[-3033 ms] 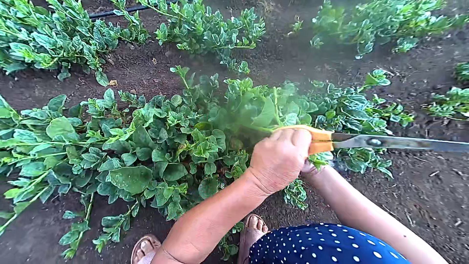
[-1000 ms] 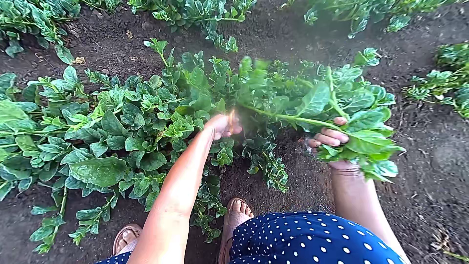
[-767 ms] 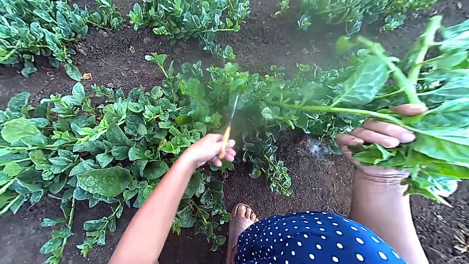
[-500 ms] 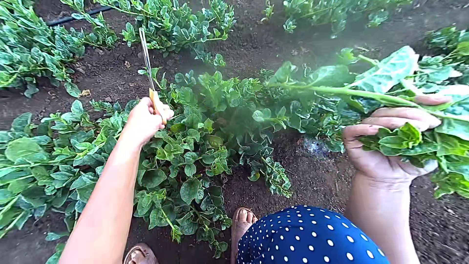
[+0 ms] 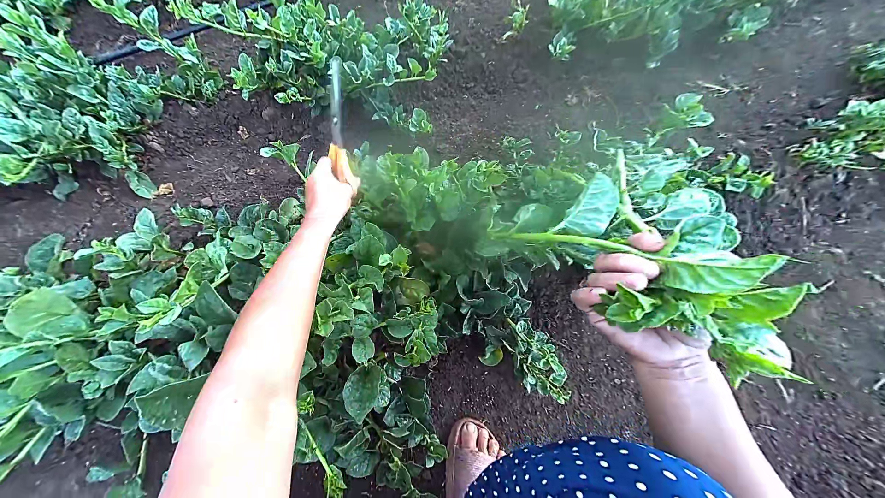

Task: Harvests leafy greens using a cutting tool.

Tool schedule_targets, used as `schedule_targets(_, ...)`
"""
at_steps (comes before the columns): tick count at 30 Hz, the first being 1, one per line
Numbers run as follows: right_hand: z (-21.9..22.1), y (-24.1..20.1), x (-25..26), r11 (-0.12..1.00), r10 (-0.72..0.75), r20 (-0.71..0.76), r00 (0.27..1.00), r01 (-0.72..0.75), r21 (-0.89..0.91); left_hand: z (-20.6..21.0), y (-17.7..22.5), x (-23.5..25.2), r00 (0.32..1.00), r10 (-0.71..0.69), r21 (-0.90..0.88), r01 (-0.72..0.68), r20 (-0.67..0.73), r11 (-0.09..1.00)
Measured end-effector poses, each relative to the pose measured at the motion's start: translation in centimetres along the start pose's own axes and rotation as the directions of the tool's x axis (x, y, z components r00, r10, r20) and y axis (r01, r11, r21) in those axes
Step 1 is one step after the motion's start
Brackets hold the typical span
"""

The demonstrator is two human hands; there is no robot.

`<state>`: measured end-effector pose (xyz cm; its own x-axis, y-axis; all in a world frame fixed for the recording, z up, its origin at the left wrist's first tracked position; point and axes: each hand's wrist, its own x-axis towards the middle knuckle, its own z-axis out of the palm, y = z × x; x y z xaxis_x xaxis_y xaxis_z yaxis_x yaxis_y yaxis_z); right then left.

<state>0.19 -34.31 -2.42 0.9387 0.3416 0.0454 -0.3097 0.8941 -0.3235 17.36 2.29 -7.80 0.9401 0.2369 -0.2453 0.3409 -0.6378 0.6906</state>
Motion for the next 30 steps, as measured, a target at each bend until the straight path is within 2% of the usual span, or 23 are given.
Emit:
schedule_targets(4,-0.7,1.4,1.0,0.991,0.132,-0.004,0.991,-0.132,0.004,-0.1,3.0,-1.4,0.981,0.189,0.126,-0.193,0.038,0.973)
schedule_targets(7,-0.7,1.7,1.2,0.985,0.17,0.035,0.985,-0.17,0.017,-1.8,2.7,-1.9,0.97,0.196,0.142,-0.216,0.142,0.966)
schedule_targets(8,-0.6,1.6,1.1,0.984,0.176,0.034,0.984,-0.177,0.018,-3.3,1.8,-1.9,0.971,0.174,0.168,-0.201,0.162,0.965)
schedule_targets(11,-0.8,1.1,0.8,0.982,0.19,0.036,0.981,-0.19,-0.002,-8.2,-2.1,-3.1,0.975,0.061,0.415,-0.147,0.215,0.898)
schedule_targets(15,-0.5,1.9,1.2,0.987,0.158,0.014,0.987,-0.158,-0.001,-9.5,-7.7,-5.4,0.939,-0.231,0.609,0.029,0.256,0.793)
schedule_targets(17,-0.2,2.3,1.4,0.986,0.166,0.008,0.986,-0.166,0.005,-9.0,-9.2,-5.8,0.897,-0.347,0.64,0.099,0.274,0.762)
schedule_targets(19,0.3,2.6,1.5,0.986,0.167,-0.01,0.986,-0.167,0.004,-8.4,-10.0,-6.0,0.873,-0.393,0.641,0.129,0.29,0.757)
schedule_targets(23,1.2,3.4,1.5,0.994,0.103,-0.112,0.988,-0.105,-0.012,-7.3,-11.1,-6.8,0.918,-0.339,0.595,0.157,0.207,0.788)
schedule_targets(27,1.4,3.5,1.3,0.996,0.088,-0.156,0.984,-0.09,-0.006,-7.0,-11.8,-6.8,0.934,-0.288,0.622,0.099,0.21,0.777)
schedule_targets(30,1.4,3.3,0.9,0.996,0.08,-0.15,0.985,-0.086,-0.03,-8.2,-11.0,-5.8,0.946,-0.255,0.549,0.106,0.202,0.829)
